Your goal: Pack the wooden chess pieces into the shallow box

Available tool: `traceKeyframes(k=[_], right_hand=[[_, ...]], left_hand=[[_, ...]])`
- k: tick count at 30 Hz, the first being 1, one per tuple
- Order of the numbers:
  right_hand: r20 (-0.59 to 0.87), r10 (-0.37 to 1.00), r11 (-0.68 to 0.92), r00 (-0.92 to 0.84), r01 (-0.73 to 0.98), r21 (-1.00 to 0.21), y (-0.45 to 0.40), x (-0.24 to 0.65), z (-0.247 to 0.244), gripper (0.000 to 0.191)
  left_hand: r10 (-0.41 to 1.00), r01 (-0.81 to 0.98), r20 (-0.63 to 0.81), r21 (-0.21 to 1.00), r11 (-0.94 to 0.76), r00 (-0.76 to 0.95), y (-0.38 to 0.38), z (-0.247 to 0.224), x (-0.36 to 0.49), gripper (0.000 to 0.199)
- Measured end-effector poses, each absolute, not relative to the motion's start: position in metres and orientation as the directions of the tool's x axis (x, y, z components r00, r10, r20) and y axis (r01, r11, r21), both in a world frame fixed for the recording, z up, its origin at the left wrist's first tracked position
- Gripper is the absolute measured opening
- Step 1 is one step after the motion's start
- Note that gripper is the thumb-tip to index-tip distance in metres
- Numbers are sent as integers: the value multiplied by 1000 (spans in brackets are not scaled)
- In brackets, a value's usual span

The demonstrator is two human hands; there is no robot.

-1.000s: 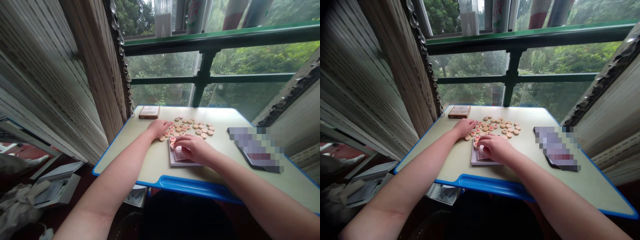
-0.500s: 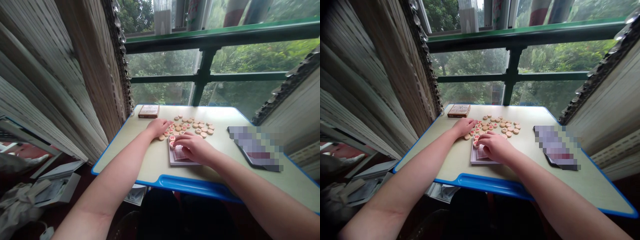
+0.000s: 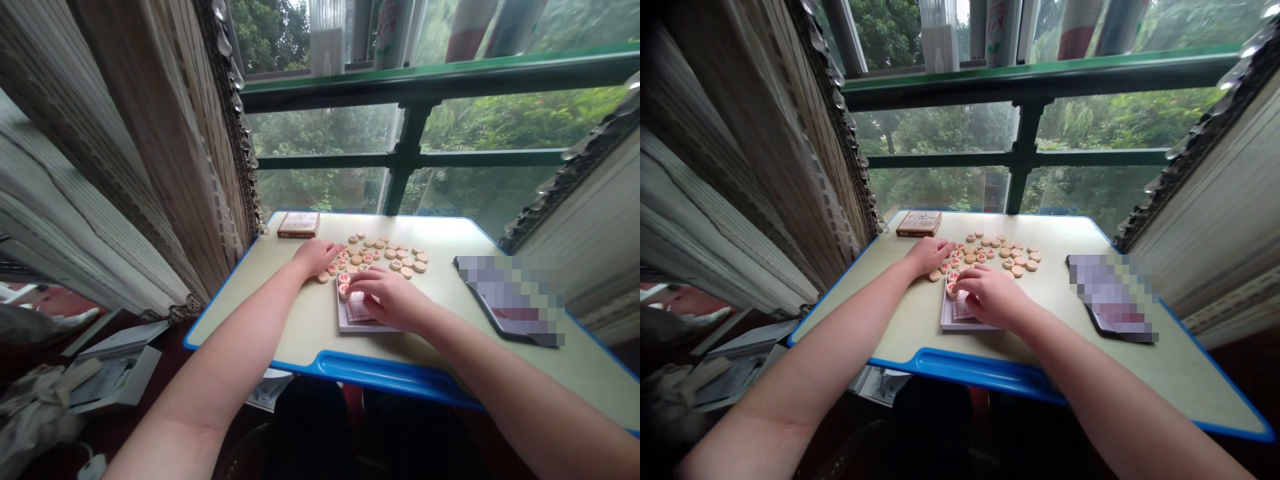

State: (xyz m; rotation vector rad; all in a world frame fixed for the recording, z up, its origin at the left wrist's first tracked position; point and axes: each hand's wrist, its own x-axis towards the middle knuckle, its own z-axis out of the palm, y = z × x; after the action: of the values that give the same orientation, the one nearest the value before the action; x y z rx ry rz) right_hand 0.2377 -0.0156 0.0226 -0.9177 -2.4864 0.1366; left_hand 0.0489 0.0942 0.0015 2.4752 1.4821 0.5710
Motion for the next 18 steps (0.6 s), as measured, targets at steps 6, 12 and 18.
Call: traceKeyframes(k=[6, 12, 18], right_hand=[[532, 601, 783, -597, 574, -241, -7, 249, 25, 30], [694, 694, 554, -191, 757, -345, 23, 284, 17, 24], [545, 838, 292, -12, 855, -430, 46, 304, -1, 28]], left_hand=[[873, 804, 244, 344, -485, 422, 95, 1, 48, 58], [889, 795, 248, 399, -456, 386, 97, -2, 47, 54], [886, 804, 235, 375, -462, 400, 98, -3, 48, 54]])
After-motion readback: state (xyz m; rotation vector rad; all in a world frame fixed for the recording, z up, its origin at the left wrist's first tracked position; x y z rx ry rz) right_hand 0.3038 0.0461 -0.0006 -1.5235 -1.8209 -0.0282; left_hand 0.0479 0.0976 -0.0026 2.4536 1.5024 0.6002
